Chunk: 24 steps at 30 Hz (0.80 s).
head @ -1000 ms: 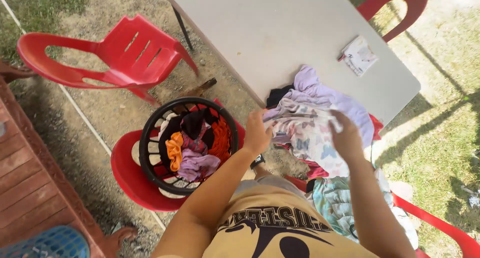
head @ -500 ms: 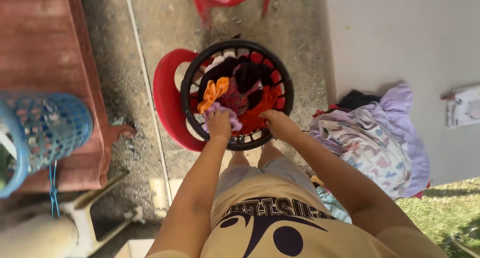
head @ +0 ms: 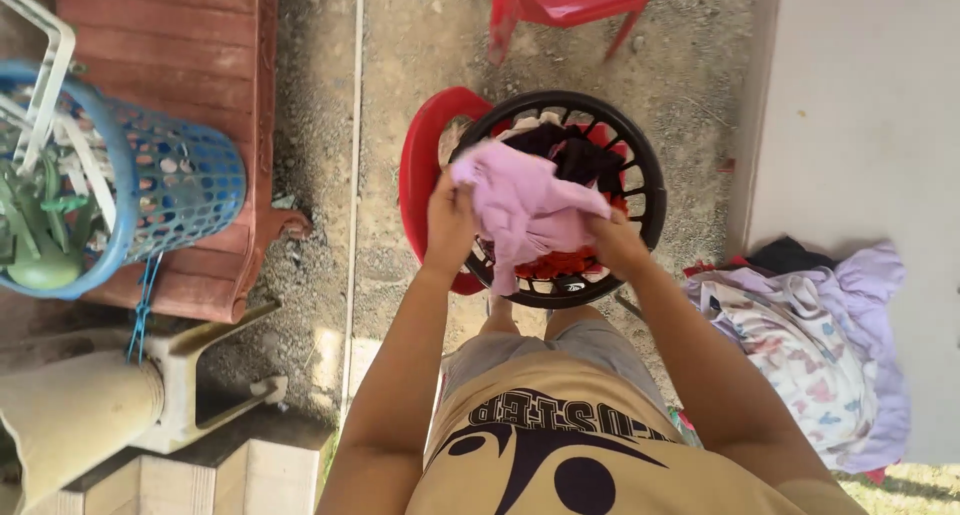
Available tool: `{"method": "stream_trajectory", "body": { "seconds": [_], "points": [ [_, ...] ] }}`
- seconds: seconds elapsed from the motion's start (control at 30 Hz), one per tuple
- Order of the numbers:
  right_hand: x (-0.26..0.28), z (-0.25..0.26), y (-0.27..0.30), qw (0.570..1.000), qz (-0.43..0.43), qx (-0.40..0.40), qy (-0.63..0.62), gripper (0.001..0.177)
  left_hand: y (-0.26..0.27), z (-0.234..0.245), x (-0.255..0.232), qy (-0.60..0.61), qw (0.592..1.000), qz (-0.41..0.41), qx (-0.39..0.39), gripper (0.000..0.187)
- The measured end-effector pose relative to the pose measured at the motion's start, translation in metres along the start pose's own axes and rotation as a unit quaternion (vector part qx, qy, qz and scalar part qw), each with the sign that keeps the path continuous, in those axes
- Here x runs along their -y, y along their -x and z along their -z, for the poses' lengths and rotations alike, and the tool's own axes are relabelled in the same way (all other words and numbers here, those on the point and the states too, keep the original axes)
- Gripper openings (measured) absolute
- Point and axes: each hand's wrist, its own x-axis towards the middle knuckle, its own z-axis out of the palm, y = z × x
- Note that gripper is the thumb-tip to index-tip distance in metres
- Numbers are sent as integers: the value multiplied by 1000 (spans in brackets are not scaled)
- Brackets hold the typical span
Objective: The person is sorting clean clothes from a laundry basket and clipping them onto a multi-clip laundry hanger rack in an outdoor area.
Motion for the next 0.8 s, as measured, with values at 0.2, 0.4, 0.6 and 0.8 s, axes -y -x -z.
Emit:
{"method": "stream_trajectory", "body": {
  "seconds": [0.2,0.4,0.6,0.8],
  "points": [
    [2,120,51,970,130,-133,155,25,-29,-17,-44,549,816,163,83,46],
    [51,85,199,909,272,-263,-172,43,-52,-54,-24,454,820,241,251,52],
    [41,129,368,858,346,-308,-220,55,-16,-176,-79,446,719,240,476,21],
    [-3,195,463,777,348,-507,-136,51,18,-285,-32,400,691,198,569,32]
  ]
}}
